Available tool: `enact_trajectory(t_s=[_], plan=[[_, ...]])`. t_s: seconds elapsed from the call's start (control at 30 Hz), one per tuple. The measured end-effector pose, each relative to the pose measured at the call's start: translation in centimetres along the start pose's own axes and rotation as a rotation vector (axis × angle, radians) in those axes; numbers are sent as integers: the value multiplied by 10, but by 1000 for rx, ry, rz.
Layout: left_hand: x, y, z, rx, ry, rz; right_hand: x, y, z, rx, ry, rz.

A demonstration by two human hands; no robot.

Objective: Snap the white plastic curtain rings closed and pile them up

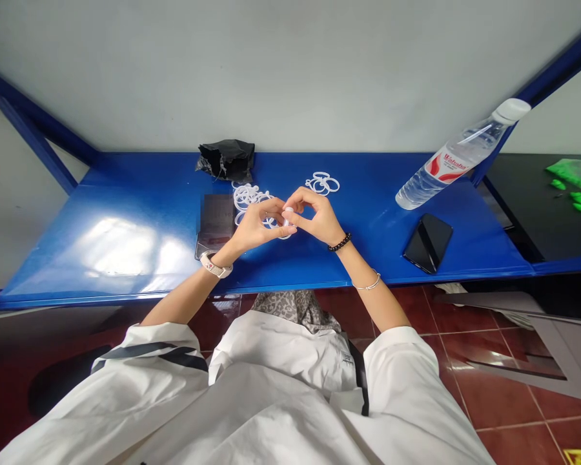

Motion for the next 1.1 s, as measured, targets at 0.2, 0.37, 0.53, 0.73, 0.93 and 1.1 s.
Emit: enact_trajectory(t_s=[0.2,0.37,0.53,0.73,0.93,1.1], plan=[[1,-2,-1,10,-27,-30,1,0,0,-4,-4,79],[0,-2,-2,5,-29,-5,0,2,0,1,-4,69],[0,-2,-1,13,-32,44,1,2,0,2,18,71],[0,-2,-2,16,-52,58,-2,2,0,0,28,74],[11,-1,0,-58,-78,188,-8,0,0,-27,-3,-4],[16,16,7,-97,-120,749,-21,17,4,-92,-31,-244]])
Point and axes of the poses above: each hand's wrist, its own z-axis towards the middle knuckle, its own y-axis out of the back of the hand, x = y × z, the point moved 3 cm from there along z, towards the middle knuckle, and after that the axes turned 5 degrees about -x, right-handed, at the moved point
